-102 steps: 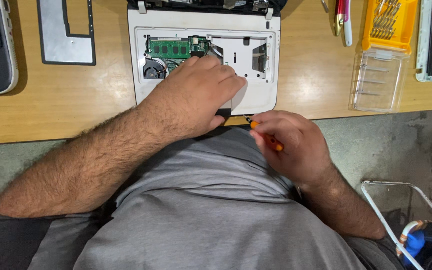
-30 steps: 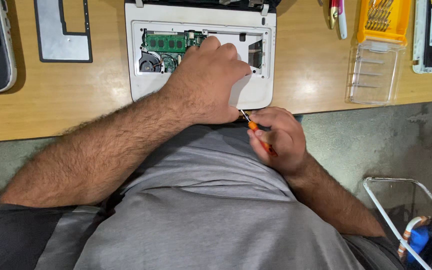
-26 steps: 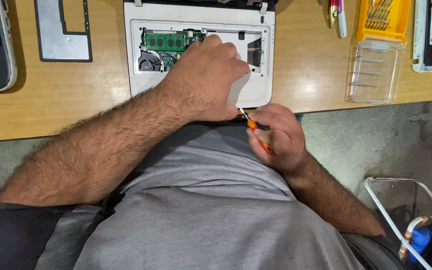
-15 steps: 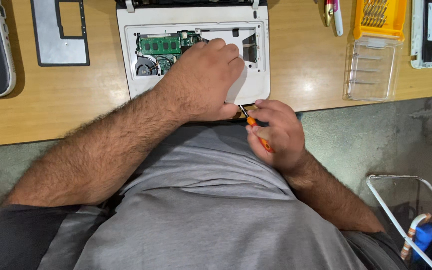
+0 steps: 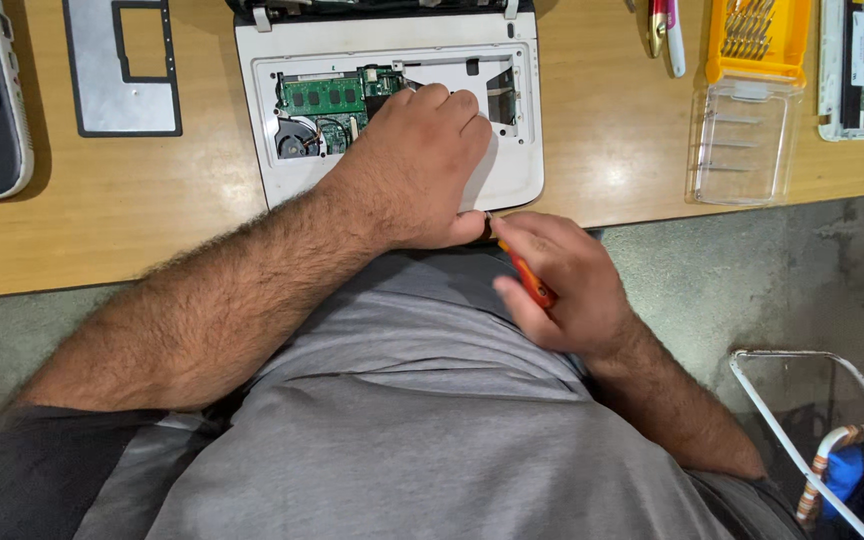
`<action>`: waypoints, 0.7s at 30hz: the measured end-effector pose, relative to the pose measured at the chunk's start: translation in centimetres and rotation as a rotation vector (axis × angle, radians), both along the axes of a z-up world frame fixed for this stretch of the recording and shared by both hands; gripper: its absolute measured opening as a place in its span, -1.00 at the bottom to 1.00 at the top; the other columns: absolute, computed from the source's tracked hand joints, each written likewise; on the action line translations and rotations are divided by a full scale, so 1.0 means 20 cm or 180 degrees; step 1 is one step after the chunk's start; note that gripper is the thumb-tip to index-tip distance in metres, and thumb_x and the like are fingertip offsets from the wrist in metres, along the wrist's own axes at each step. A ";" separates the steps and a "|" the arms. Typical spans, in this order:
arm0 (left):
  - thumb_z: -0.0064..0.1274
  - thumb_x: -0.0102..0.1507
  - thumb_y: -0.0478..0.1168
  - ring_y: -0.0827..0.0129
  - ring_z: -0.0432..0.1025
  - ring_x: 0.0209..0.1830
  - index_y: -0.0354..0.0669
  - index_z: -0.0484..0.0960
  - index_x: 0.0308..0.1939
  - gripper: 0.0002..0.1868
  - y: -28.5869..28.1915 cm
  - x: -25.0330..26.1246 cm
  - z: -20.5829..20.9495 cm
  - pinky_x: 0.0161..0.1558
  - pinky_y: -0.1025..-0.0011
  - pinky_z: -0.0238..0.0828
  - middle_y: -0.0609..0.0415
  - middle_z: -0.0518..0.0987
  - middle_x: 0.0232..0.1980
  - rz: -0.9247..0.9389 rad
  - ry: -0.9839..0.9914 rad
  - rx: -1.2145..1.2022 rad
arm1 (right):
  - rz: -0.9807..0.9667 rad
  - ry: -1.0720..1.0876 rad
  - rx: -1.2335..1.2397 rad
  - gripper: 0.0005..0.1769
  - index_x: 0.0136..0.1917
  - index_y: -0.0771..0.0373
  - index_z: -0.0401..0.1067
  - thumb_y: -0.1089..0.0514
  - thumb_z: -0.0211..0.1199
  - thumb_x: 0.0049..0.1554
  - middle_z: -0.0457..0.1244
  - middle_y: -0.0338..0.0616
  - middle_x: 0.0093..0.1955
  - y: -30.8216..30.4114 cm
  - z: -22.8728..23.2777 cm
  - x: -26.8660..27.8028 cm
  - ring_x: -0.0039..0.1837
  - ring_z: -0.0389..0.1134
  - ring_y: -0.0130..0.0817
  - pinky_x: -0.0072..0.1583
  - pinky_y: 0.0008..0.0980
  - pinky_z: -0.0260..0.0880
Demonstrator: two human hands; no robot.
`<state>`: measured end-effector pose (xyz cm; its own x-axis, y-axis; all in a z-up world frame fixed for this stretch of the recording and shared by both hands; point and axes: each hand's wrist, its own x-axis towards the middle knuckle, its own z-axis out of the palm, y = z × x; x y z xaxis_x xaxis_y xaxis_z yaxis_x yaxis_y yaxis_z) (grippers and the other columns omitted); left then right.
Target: The person disassembles a white laptop by removing screws from the bottom case using a screwdriver. They then remove the bottom cover to expose the internal components, including the motherboard and hard drive, and proceed to disconnect internal cables.
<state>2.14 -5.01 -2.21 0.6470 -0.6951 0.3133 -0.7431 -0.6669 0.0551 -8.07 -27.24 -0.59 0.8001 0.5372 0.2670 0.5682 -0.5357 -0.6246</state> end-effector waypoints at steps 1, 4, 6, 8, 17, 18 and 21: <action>0.19 -0.06 0.47 0.19 0.36 -0.21 -0.08 0.56 -0.24 -0.27 0.00 0.00 0.00 -0.28 0.24 0.32 0.09 0.48 -0.19 0.0033 0.0039 0.0028 | -0.0128 0.0169 -0.0012 -0.48 0.38 0.38 0.37 0.24 0.26 0.16 0.33 0.20 0.27 0.00 0.00 -0.01 0.27 0.40 0.04 0.30 -0.17 0.41; 0.12 -0.02 0.47 0.20 0.35 -0.22 -0.08 0.58 -0.23 -0.29 -0.01 0.00 0.00 -0.28 0.24 0.32 0.09 0.48 -0.19 0.0129 0.0015 0.0149 | -0.0170 -0.0167 0.0032 -0.58 0.30 0.19 0.41 0.40 0.19 0.19 0.34 0.05 0.08 0.03 0.05 -0.01 0.03 0.39 -0.10 0.07 -0.22 0.39; 0.10 -0.02 0.49 0.20 0.36 -0.20 -0.08 0.59 -0.20 -0.26 -0.02 0.00 0.00 -0.27 0.23 0.32 0.08 0.49 -0.17 0.0161 0.0044 0.0211 | -0.0325 -0.0344 -0.0159 -0.59 0.25 0.15 0.43 0.42 0.21 0.15 0.36 -0.02 0.08 0.02 0.03 -0.03 0.02 0.40 -0.11 0.05 -0.22 0.39; 0.07 -0.02 0.51 0.19 0.36 -0.18 -0.08 0.60 -0.17 -0.23 -0.02 0.00 0.00 -0.26 0.22 0.33 0.08 0.51 -0.15 0.0197 0.0072 0.0276 | -0.0478 -0.0523 -0.0345 -0.58 0.20 0.11 0.46 0.45 0.23 0.12 0.38 -0.09 0.08 0.02 0.01 -0.05 0.02 0.42 -0.13 0.04 -0.23 0.39; 0.09 -0.05 0.53 0.20 0.37 -0.20 -0.06 0.60 -0.19 -0.23 -0.02 -0.01 0.01 -0.30 0.25 0.32 0.09 0.50 -0.17 0.0212 -0.0052 0.0292 | -0.0347 0.0469 0.0433 -0.62 0.15 0.14 0.57 0.44 0.11 0.19 0.30 0.04 0.14 -0.13 -0.05 -0.02 -0.12 0.36 -0.41 -0.10 -0.53 0.29; 0.10 -0.05 0.50 0.19 0.37 -0.22 -0.07 0.59 -0.22 -0.25 -0.02 -0.01 0.00 -0.31 0.24 0.31 0.09 0.49 -0.19 0.0180 -0.0092 0.0199 | -0.0284 0.0403 0.0416 -0.69 0.15 0.15 0.56 0.39 0.14 0.22 0.30 0.05 0.13 -0.14 -0.05 -0.01 -0.10 0.36 -0.36 -0.07 -0.48 0.30; 0.11 -0.05 0.49 0.18 0.37 -0.23 -0.08 0.60 -0.21 -0.25 -0.01 -0.01 0.00 -0.31 0.23 0.31 0.07 0.49 -0.20 0.0131 -0.0119 0.0143 | -0.0256 0.0338 0.0405 -0.75 0.14 0.14 0.54 0.32 0.16 0.24 0.31 0.05 0.11 -0.17 -0.07 -0.01 -0.07 0.36 -0.31 -0.04 -0.44 0.32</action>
<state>1.95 -5.26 -2.19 0.6639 -0.6820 0.3068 -0.7159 -0.6982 -0.0028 -8.28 -30.62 -1.98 0.8664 0.4375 0.2406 0.4540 -0.4896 -0.7445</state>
